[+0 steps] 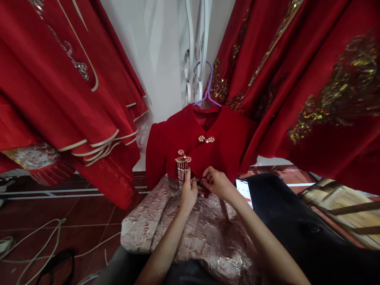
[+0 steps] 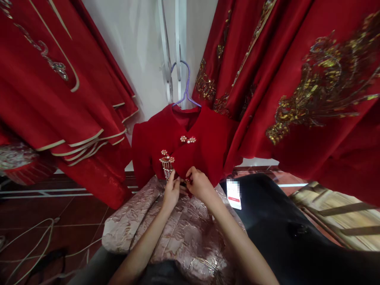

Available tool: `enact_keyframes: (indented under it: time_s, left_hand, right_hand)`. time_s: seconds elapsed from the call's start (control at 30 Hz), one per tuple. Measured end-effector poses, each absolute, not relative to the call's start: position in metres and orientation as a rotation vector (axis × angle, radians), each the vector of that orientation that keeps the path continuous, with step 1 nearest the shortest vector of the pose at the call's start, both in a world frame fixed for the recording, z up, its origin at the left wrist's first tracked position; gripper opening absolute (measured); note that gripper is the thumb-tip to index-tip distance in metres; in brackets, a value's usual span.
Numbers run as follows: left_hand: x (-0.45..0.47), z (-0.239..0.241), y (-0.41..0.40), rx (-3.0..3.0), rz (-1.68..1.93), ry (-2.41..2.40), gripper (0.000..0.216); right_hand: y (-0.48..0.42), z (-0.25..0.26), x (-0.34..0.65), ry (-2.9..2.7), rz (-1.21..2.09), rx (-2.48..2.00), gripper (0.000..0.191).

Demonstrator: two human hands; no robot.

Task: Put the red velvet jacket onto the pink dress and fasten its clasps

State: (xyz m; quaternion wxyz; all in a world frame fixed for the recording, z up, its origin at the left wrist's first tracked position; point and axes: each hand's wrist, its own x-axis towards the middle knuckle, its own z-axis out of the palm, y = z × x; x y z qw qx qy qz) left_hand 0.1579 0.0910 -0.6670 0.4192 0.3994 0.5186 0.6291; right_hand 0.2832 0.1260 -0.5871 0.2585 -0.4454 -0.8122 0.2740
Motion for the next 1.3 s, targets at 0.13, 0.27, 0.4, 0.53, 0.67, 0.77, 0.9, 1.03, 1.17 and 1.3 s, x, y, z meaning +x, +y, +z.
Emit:
enact_keyframes:
  time_s: [0.13, 0.27, 0.4, 0.53, 0.67, 0.77, 0.9, 1.03, 1.17, 1.3]
  left_hand:
    - [0.151, -0.659, 0.082, 1.17, 1.494, 1.526, 0.076]
    - [0.141, -0.661, 0.078, 1.082, 1.639, 1.644, 0.084]
    - [0.136, -0.671, 0.089, 1.024, 1.76, 1.652, 0.081]
    - [0.137, -0.674, 0.103, 0.976, 1.865, 1.669, 0.074]
    - [0.136, -0.67, 0.105, 0.911, 1.945, 1.596, 0.058]
    - [0.133, -0.666, 0.098, 0.836, 2.039, 1.541, 0.053]
    - [0.129, -0.664, 0.092, 0.882, 2.016, 1.501, 0.034]
    - [0.128, -0.664, 0.093, 0.833, 1.958, 1.466, 0.035]
    - [0.131, -0.66, 0.091, 0.803, 1.943, 1.425, 0.033]
    - [0.132, -0.655, 0.088, 0.864, 1.946, 1.407, 0.03]
  right_hand:
    - [0.128, -0.576, 0.291, -2.194, 0.909, -1.199, 0.022]
    - [0.13, -0.567, 0.298, -2.184, 0.954, -1.243, 0.019]
    - [0.134, -0.57, 0.298, -2.167, 0.969, -1.245, 0.018]
    - [0.138, -0.58, 0.295, -2.159, 0.934, -1.174, 0.017]
    - [0.142, -0.593, 0.287, -2.101, 0.896, -1.061, 0.014]
    - [0.144, -0.603, 0.275, -1.983, 0.907, -0.998, 0.01]
    - [0.14, -0.615, 0.258, -1.904, 0.945, -0.897, 0.011]
    - [0.135, -0.621, 0.248, -1.841, 0.957, -0.838, 0.015]
    - [0.133, -0.628, 0.242, -1.782, 0.921, -0.823, 0.016]
    - [0.133, -0.633, 0.236, -1.742, 0.86, -0.825, 0.015]
